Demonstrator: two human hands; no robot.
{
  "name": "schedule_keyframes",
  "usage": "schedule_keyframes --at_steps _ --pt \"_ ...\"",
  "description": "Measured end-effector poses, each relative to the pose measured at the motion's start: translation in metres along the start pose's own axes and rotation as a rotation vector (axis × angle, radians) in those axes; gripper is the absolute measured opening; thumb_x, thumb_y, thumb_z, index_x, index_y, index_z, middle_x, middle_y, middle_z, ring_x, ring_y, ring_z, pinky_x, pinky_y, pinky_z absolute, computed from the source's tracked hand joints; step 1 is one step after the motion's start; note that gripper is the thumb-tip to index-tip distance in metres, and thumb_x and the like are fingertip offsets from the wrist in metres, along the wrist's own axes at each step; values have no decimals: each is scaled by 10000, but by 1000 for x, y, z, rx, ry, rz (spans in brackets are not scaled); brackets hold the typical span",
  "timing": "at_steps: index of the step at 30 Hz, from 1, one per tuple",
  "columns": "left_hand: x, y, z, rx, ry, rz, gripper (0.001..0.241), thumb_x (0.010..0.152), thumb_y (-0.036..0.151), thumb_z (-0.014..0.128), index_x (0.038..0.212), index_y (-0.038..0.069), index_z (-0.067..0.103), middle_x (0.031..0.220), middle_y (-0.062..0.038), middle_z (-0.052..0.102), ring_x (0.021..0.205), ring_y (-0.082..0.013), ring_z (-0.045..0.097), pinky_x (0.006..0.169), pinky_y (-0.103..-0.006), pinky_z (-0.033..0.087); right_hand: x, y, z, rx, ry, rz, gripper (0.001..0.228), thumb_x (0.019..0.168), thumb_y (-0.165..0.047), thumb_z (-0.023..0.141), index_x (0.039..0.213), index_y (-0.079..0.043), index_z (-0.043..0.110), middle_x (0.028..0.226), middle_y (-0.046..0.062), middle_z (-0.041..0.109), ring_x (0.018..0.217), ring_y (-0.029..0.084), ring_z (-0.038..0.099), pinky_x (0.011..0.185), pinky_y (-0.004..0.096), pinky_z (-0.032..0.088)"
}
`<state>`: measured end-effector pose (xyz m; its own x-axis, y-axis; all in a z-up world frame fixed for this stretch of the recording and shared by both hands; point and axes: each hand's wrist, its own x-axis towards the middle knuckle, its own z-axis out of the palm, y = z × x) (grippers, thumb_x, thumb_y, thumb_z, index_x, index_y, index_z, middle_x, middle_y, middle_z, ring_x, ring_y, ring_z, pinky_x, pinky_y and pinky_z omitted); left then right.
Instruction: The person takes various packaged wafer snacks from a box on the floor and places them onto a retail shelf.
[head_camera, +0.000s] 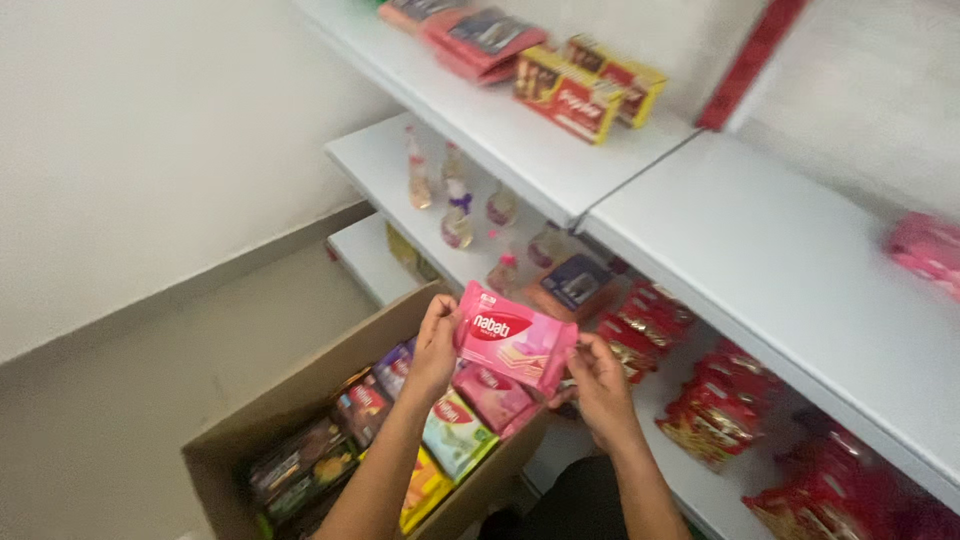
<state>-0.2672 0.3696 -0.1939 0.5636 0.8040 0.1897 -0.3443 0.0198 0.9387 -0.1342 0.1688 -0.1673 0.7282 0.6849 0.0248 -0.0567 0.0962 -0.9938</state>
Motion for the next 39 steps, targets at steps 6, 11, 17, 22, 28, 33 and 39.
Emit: schedule_keyframes --at_steps 6,11,17,22,28,33,39 --pt "-1 37 108 -69 -164 43 106 1001 178 529 902 204 501 777 82 436 656 -35 370 593 -228 323 -37 -90 -64 -70 214 -126 215 1011 -169 576 1178 -35 603 822 172 721 439 245 609 357 373 583" --pt "-10 61 210 -136 -356 116 45 996 117 573 958 112 549 817 -15 527 771 -126 456 678 -284 333 -73 -139 -133 -128 416 -238 281 1039 -123 539 1286 10 565 837 215 680 500 308 675 295 377 566" --pt "-35 76 311 -175 -642 79 149 982 77 632 1088 118 535 872 -82 672 692 -131 596 642 -261 452 -117 -178 -219 -242 651 -362 266 1079 -102 496 1317 9 538 871 199 646 539 305 656 320 385 564" --pt "-56 79 383 -128 -835 109 156 981 106 641 1121 141 579 1019 -136 743 824 -187 703 707 -302 548 -141 -183 -294 -277 797 -417 279 1091 -61 470 1355 -18 547 913 203 633 611 307 655 360 412 584" --pt "-51 51 451 85 -957 124 213 966 85 642 1148 177 703 1154 -146 759 1043 -335 746 803 -382 607 -160 -198 -322 -311 859 -392 385 1016 38 500 1395 -24 532 908 167 655 710 289 678 559 464 643" --pt "-61 69 444 90 -947 -53 245 984 54 587 1169 155 710 1219 -193 732 987 -317 751 739 -375 634 -151 -180 -348 -284 851 -386 364 1018 46 509 1367 -30 580 937 175 707 691 268 692 511 438 662" --pt "-65 78 435 16 -958 -112 261 989 63 579 1220 110 693 1250 -196 720 968 -277 740 772 -395 638 -162 -200 -317 -268 892 -389 341 1012 31 536 1343 -24 593 946 169 721 644 251 676 475 425 652"
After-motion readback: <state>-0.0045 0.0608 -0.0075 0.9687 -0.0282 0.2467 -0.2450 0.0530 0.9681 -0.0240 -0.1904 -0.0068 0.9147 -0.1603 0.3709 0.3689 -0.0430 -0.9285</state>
